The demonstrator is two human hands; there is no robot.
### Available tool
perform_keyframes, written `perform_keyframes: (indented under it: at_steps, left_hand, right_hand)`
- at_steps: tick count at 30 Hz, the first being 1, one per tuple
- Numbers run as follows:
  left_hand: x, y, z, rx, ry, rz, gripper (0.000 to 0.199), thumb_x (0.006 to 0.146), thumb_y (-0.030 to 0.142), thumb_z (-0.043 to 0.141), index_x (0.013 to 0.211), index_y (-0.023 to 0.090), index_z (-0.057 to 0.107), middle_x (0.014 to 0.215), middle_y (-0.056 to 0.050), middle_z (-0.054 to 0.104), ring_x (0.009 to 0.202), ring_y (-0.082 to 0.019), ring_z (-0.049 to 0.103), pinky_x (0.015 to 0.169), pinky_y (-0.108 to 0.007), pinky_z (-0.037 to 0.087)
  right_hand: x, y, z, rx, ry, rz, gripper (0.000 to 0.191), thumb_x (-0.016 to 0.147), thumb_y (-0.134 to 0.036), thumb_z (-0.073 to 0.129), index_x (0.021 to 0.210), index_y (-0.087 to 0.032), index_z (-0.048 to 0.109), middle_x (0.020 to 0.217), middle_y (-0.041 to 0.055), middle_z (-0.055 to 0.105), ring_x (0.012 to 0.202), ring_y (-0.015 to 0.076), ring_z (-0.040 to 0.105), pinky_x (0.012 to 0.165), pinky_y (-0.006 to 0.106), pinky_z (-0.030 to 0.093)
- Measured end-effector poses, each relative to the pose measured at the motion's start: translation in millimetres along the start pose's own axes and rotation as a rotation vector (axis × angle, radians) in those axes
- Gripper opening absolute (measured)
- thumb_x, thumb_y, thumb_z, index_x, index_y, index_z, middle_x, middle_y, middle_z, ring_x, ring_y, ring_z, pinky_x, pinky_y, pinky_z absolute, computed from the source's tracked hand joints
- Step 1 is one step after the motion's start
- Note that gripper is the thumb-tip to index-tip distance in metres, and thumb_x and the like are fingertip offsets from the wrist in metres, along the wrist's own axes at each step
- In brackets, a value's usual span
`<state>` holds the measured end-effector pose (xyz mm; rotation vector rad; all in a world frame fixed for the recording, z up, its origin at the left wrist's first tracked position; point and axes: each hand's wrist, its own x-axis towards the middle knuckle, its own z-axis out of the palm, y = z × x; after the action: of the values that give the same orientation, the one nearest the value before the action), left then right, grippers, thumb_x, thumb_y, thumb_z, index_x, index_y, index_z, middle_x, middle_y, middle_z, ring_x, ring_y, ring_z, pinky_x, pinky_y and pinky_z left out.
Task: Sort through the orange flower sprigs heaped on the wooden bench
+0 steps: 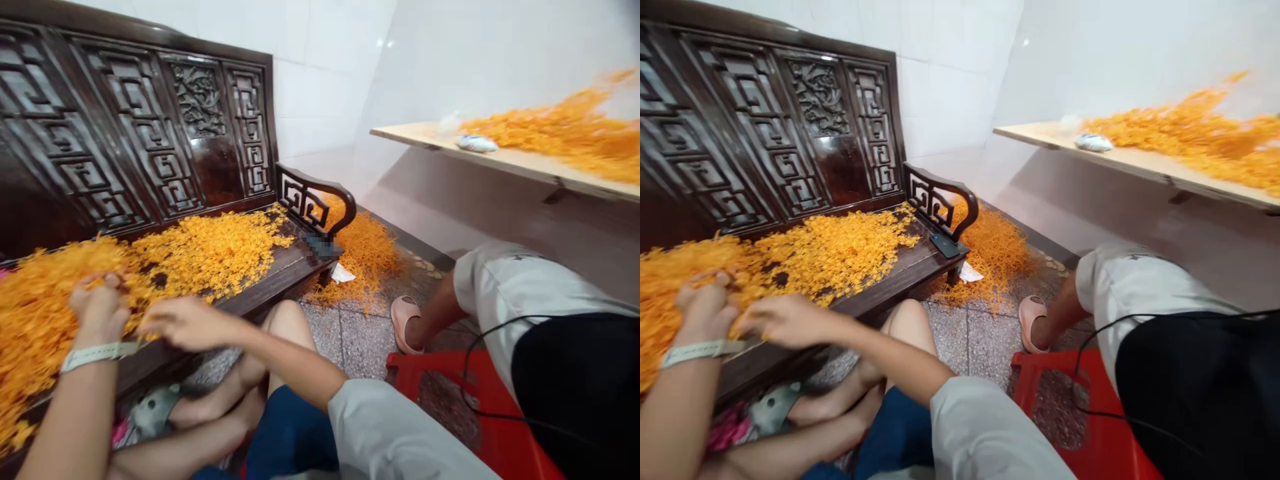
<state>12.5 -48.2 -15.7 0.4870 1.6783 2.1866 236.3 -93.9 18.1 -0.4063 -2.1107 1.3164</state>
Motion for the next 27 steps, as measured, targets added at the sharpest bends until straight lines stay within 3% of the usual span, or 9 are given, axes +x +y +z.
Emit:
perform_keyframes:
  at_steps: [1,2,5,7,12,16,20,24,27]
  left_hand:
    - [-1,-1,0.9,-0.051,0.106,-0.081,0.041,0.077,-0.008,0.063,0.086,0.021,0.035,0.068,0.009,0.051,0.068,-0.009,0.061,0.066,-0.017,0.047]
    - [-4,0,2.2,-0.075,0.135,-0.105,0.04,0.077,-0.008,0.063,0.09,0.021,0.039,0.069,0.008,0.055,0.068,-0.009,0.062,0.064,-0.017,0.044]
    - [-16,3,6.0,-0.181,-0.074,-0.157,0.034,0.088,0.001,0.063,0.099,0.024,0.041,0.078,0.003,0.068,0.072,-0.012,0.068,0.069,-0.021,0.047]
    - [-23,5,7.8,-0.194,-0.156,-0.173,0.034,0.089,0.009,0.069,0.1,0.025,0.042,0.086,0.0,0.073,0.073,-0.013,0.072,0.067,-0.022,0.045]
    - [-36,5,12.5,-0.212,-0.272,-0.202,0.033,0.087,0.013,0.074,0.098,0.025,0.045,0.092,-0.005,0.077,0.074,-0.014,0.076,0.062,-0.02,0.044]
    - [-48,1,20.4,-0.219,-0.377,-0.217,0.035,0.084,0.014,0.079,0.097,0.024,0.048,0.087,-0.004,0.075,0.076,-0.016,0.078,0.062,-0.02,0.046]
    - [-59,0,24.2,-0.2,-0.437,-0.228,0.041,0.076,0.021,0.088,0.097,0.024,0.053,0.082,-0.002,0.074,0.073,-0.016,0.076,0.065,-0.022,0.051]
    - [-63,1,24.2,-0.188,-0.463,-0.199,0.06,0.058,0.024,0.099,0.101,0.021,0.057,0.078,0.0,0.071,0.068,-0.014,0.071,0.066,-0.023,0.052]
    - [-62,1,27.2,-0.18,-0.333,-0.187,0.061,0.055,0.013,0.094,0.1,0.021,0.054,0.073,0.004,0.065,0.067,-0.013,0.069,0.071,-0.024,0.055]
  right_hand:
    - [6,9,-13,0.174,0.084,0.008,0.006,0.095,-0.026,0.072,0.095,-0.023,0.077,0.094,0.0001,0.077,0.084,0.0142,0.07,0.081,0.023,0.057]
    - [12,19,-25,0.314,0.268,0.07,0.012,0.096,-0.032,0.073,0.104,-0.023,0.077,0.096,0.002,0.076,0.084,0.0148,0.068,0.08,0.025,0.057]
    - [25,54,-51,0.434,0.545,0.331,0.071,0.075,-0.036,0.095,0.14,-0.025,0.067,0.128,0.0083,0.072,0.1,0.0181,0.068,0.083,0.027,0.059]
    - [27,72,-59,0.355,0.603,0.456,0.087,0.069,-0.037,0.098,0.147,-0.023,0.063,0.143,0.0119,0.066,0.102,0.0188,0.066,0.089,0.03,0.059]
    - [22,87,-52,0.157,0.501,0.361,0.043,0.094,-0.05,0.074,0.126,-0.02,0.075,0.131,0.0106,0.073,0.105,0.0192,0.068,0.1,0.034,0.054]
    - [27,77,-42,0.019,0.356,0.212,0.042,0.097,-0.054,0.072,0.124,-0.022,0.075,0.108,0.0055,0.075,0.092,0.0178,0.066,0.093,0.031,0.05]
    - [37,72,-39,-0.072,0.284,0.147,0.033,0.101,-0.053,0.069,0.114,-0.023,0.073,0.076,-0.0033,0.061,0.069,0.0157,0.051,0.077,0.028,0.043]
    - [45,87,-36,-0.004,0.353,0.118,0.025,0.105,-0.047,0.06,0.099,-0.024,0.067,0.07,-0.0041,0.054,0.065,0.0157,0.047,0.068,0.027,0.038]
    - [41,90,-28,0.081,0.541,0.183,0.019,0.105,-0.043,0.055,0.099,-0.025,0.059,0.07,-0.0044,0.051,0.062,0.0162,0.048,0.063,0.027,0.04]
